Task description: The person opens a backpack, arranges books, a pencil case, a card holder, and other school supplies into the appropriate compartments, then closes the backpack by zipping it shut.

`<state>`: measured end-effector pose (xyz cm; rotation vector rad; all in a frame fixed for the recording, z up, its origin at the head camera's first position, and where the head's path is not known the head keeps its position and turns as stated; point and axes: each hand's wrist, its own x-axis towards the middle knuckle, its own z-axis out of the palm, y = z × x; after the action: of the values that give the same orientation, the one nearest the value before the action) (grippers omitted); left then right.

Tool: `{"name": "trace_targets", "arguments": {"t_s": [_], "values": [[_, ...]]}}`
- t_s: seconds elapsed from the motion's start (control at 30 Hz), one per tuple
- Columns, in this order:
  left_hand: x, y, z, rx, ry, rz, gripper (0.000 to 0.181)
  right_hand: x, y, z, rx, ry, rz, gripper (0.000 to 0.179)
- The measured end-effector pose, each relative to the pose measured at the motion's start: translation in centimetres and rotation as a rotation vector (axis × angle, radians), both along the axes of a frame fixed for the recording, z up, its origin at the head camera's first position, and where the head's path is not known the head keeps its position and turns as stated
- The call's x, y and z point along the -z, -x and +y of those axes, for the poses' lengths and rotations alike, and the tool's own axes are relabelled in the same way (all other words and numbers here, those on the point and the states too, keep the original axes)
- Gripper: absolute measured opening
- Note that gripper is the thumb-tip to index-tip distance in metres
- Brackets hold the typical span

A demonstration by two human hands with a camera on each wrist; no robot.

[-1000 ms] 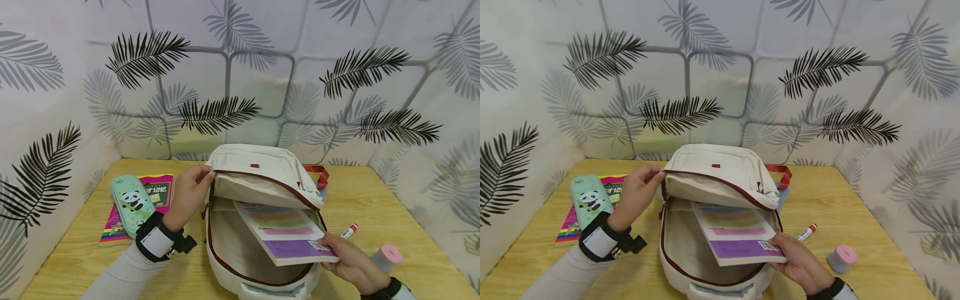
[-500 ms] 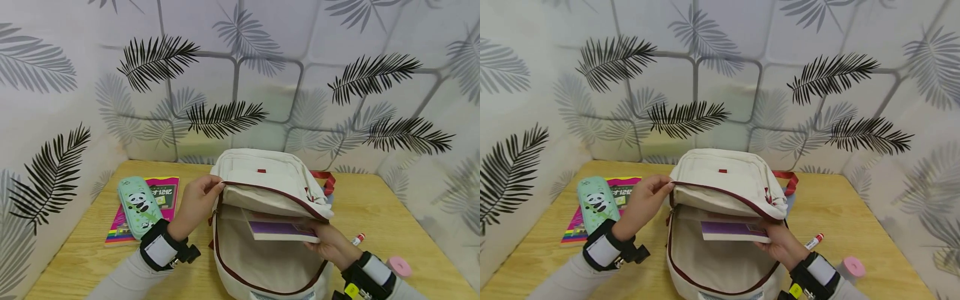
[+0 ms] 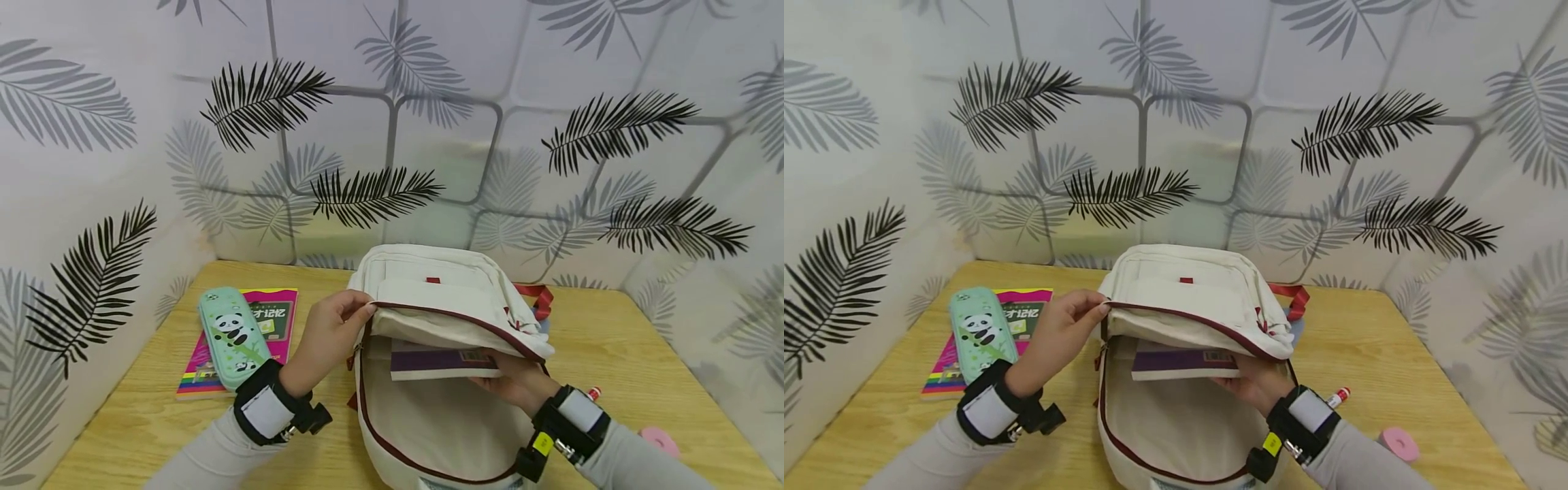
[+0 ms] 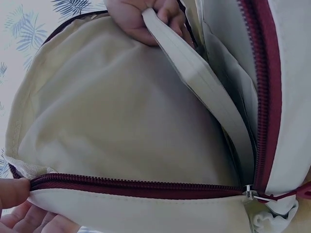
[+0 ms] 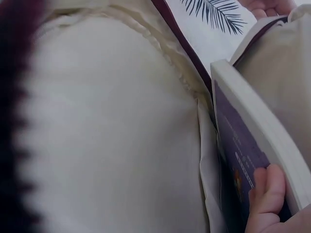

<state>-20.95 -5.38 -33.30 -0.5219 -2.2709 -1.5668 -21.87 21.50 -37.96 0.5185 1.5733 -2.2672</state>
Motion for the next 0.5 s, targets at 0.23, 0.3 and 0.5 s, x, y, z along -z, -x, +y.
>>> {"name": "trace_targets", "arguments": {"t_s": [0.23, 0.3, 0.5], "values": [[0.48, 0.1, 0.22, 0.0, 0.014, -0.04, 0.007, 0.27, 0.66, -0.13, -0.047, 0.053, 0.01, 0.057], [0.59, 0.08, 0.28, 0.006, 0.014, -0.046, 0.007, 0.29, 0.81, -0.05, -0.052, 0.118, 0.0, 0.056], [0.52, 0.19, 0.25, -0.001, 0.02, -0.006, 0.007, -0.14, 1.1, -0.18, -0.065, 0.205, 0.012, 0.057]]}}
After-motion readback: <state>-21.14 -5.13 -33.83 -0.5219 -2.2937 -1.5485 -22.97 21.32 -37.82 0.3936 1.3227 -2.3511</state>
